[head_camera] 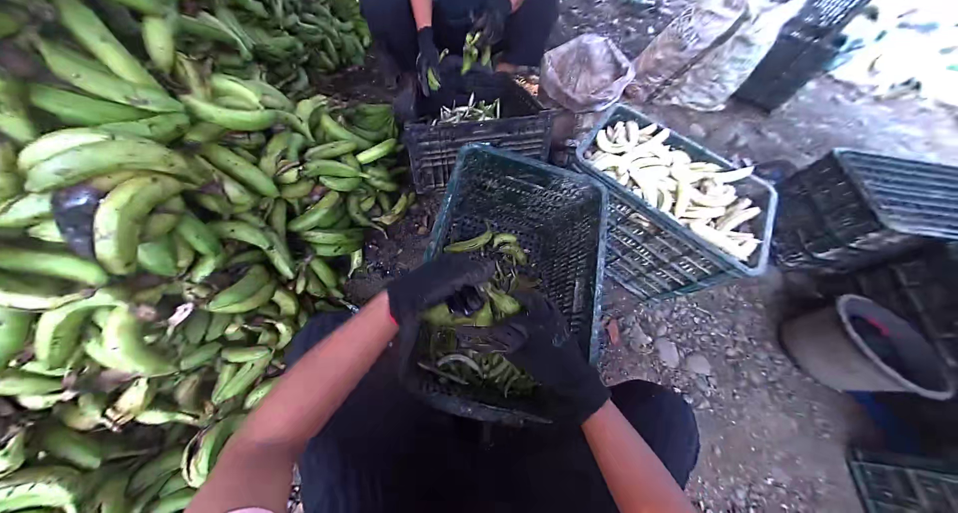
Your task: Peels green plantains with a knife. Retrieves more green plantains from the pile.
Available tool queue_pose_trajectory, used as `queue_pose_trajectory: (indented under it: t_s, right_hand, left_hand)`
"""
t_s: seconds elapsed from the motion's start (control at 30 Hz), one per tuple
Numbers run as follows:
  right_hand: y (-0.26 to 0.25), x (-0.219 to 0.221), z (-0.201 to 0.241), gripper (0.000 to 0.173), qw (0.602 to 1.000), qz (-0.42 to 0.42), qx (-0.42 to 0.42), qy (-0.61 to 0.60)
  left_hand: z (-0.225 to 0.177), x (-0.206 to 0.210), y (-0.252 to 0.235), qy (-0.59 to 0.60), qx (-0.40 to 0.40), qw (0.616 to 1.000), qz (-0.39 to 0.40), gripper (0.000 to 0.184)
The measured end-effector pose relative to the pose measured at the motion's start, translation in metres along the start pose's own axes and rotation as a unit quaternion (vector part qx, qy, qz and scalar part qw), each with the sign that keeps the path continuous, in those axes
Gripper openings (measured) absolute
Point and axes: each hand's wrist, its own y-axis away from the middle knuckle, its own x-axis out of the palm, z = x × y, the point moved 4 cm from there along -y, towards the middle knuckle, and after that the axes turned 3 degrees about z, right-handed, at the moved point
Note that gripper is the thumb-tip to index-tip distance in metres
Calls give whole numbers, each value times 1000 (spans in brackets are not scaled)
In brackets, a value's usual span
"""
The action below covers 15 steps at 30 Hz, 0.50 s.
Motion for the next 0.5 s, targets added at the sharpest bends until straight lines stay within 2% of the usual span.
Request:
queue_pose_trajectory:
  t_s: [0.03, 0.1, 0.17, 0.27, 0.33, 0.43, 0.5]
  right_hand:
    - [12, 3, -8, 34, 998, 23, 61, -24]
    - [34, 13, -22, 40, 982, 68, 167, -56]
    - [49, 21, -32, 42, 965, 94, 233, -75]
    - [55, 24, -34, 41, 946, 106, 290, -97]
    - [47, 24, -33, 41, 921, 117, 352, -122]
    - [14, 19, -37, 43, 883, 78, 419, -196]
    - [-36, -5, -33, 41, 901, 39, 379, -206]
  left_hand:
    - [17, 12, -14, -8, -10, 1000, 10, 46]
    - [41, 26, -29, -106, -25, 994, 22, 53]
    - [55, 25, -40, -193, -33, 980, 23, 56]
    - [58, 19, -35, -117, -92, 988, -38, 55]
    - [57, 12, -33, -69, -101, 990, -66, 53]
    - [36, -5, -18, -21, -48, 989, -138, 48]
    - [20, -22, 5, 23, 30, 977, -211, 43]
